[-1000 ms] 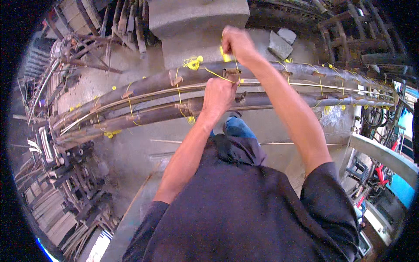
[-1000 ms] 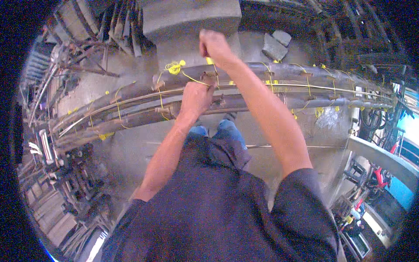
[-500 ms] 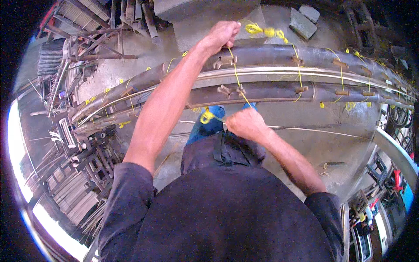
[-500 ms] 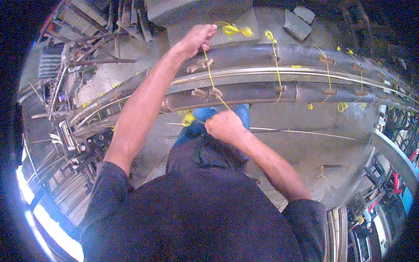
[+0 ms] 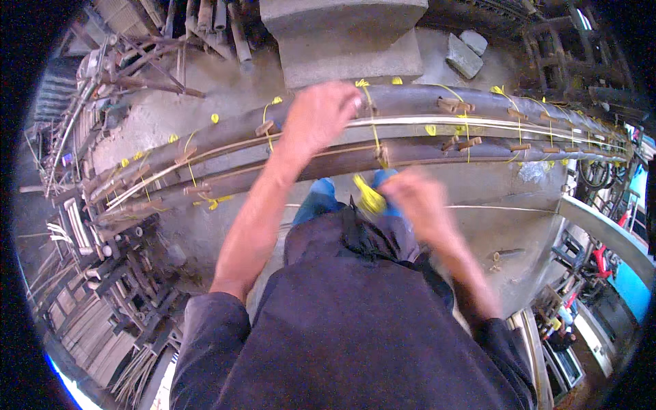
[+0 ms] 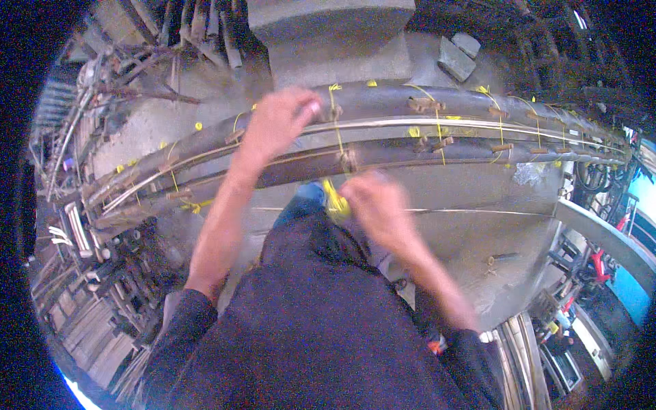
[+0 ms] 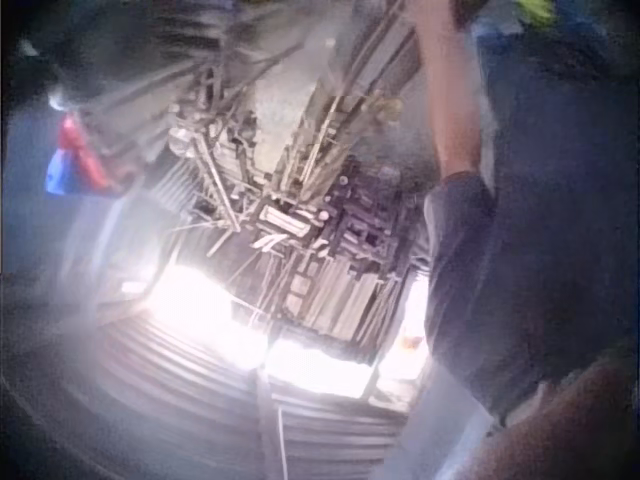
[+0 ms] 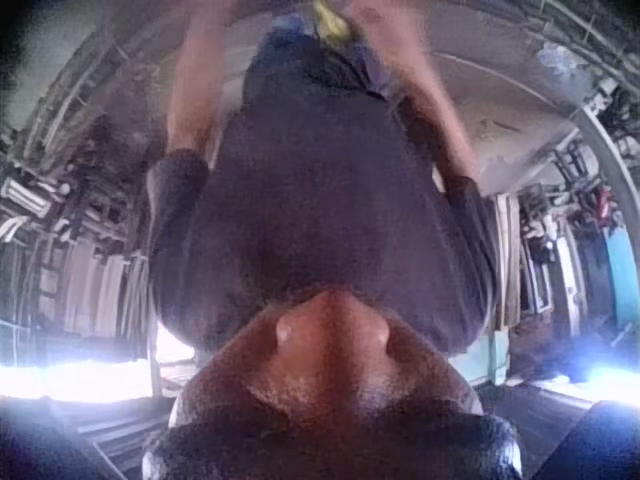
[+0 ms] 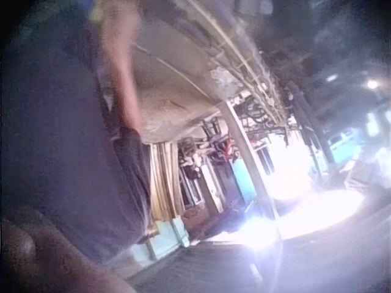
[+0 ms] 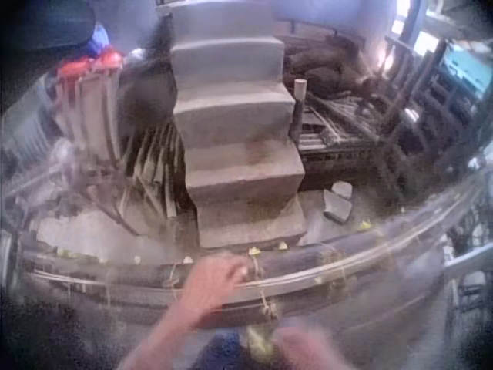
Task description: The person ties yellow rope around a bundle of long metal rods resting on a wooden frame. They repeatedly wrap and knot the rope at multiple points along the rods to secure them.
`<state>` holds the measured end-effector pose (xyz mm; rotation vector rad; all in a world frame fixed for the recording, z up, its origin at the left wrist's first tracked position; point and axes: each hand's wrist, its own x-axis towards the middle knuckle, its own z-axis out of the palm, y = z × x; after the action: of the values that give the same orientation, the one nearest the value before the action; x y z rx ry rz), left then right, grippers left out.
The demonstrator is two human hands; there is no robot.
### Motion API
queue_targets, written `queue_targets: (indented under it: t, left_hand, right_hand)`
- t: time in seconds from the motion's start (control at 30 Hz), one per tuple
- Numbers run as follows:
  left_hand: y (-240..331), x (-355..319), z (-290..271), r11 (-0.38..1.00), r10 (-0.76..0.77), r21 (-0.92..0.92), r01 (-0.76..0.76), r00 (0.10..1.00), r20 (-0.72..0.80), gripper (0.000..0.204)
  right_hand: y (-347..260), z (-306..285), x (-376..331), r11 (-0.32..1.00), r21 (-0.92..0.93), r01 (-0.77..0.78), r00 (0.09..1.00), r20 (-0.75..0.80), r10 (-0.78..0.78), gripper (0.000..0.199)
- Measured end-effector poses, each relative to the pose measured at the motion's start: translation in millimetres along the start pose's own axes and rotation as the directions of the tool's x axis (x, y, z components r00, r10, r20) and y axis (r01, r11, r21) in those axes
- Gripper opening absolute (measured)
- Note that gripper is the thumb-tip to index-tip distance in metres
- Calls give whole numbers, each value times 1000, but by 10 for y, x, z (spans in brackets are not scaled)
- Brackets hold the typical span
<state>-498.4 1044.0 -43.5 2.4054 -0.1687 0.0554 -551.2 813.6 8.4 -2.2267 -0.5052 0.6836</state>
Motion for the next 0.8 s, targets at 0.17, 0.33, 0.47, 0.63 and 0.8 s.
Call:
queue_targets:
  t: [0.17, 0.33, 0.47, 0.63, 0.8]
  left_hand:
    - [222, -416, 463, 999, -37, 6, 40, 959, -280, 21]
    - [138, -303, 551, 997, -56, 30, 65, 969, -241, 13]
    - [271, -217, 451, 994, 50, 105, -30, 980, -194, 13]
    - [26, -458, 555, 992, -126, -51, 118, 965, -229, 18]
    - [373, -180, 270, 945, -164, -302, 125, 980, -108, 30]
  right_hand:
    - [-1322, -616, 866, 629, -344, 697, 715, 265, -647, 17]
    - [-441, -341, 2237, 858, -514, 18, 999, -25, -36, 38]
    - [553, -109, 2709, 995, 16, -98, 994, -44, 99, 28]
    - [-234, 98, 939, 890, -189, 416, 909, 121, -399, 17]
    - [333, 951, 554, 821, -89, 563, 811, 248, -529, 38]
